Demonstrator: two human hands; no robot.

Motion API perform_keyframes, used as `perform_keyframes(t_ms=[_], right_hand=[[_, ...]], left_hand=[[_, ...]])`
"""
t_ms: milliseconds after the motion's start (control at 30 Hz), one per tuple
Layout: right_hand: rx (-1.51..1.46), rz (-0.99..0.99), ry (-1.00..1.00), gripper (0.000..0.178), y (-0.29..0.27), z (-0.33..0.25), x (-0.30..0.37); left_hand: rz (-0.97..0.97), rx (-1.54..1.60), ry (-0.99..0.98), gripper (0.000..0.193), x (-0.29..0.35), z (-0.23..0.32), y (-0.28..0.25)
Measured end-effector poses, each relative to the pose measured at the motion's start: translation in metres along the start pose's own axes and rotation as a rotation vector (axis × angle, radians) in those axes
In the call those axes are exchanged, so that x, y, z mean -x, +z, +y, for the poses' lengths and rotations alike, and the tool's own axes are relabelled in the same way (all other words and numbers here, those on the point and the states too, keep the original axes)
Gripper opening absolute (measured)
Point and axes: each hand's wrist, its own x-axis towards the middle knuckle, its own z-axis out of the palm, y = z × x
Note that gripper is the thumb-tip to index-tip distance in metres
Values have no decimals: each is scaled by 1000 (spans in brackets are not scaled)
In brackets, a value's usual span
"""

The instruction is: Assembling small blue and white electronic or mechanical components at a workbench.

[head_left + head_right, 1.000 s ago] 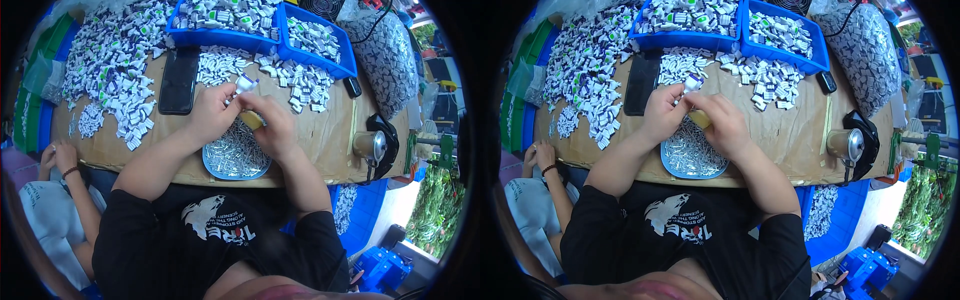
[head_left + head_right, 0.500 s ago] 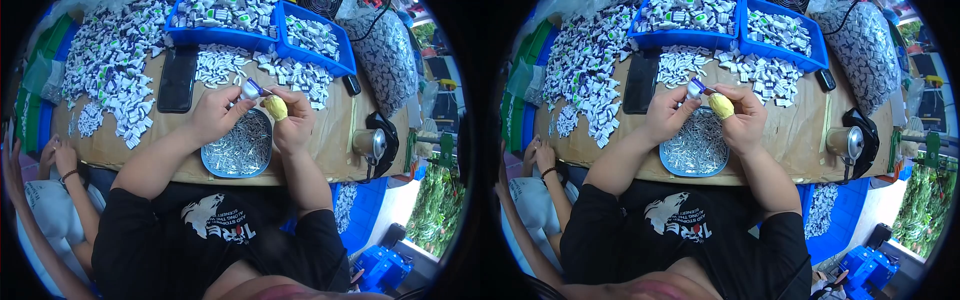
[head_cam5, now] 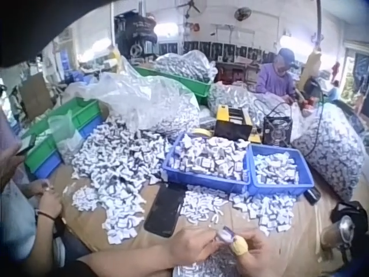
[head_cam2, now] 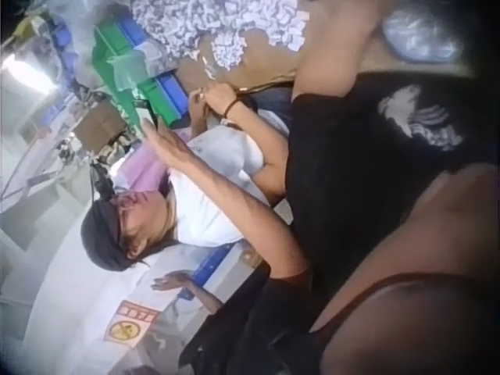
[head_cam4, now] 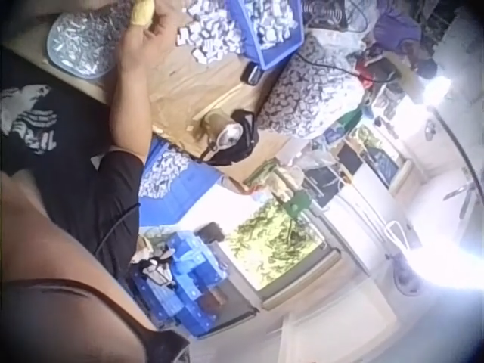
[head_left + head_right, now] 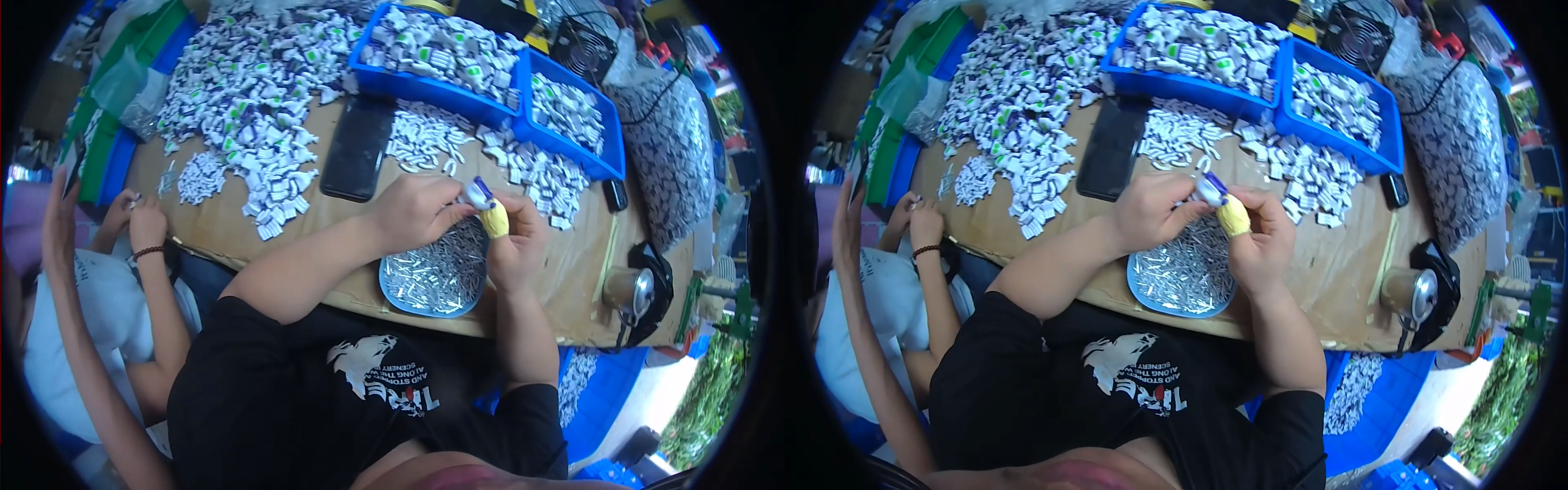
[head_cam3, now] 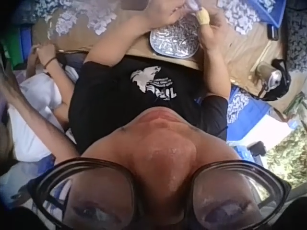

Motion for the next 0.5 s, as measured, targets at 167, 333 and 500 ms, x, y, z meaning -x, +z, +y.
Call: perform_keyframes(t_ms=[167,333,500], right_hand=[[-313,-117,76,9,1,3,-11],[-358,-202,157,13,2,5,-15],[-491,-301,194,22,3,-1,-11]], left_hand=[[-17,-158,175,15,-7,-10,-12],[-85,-249,158,17,-8,-14,-16],[-71,-246,78,19,-3,-10,-10]])
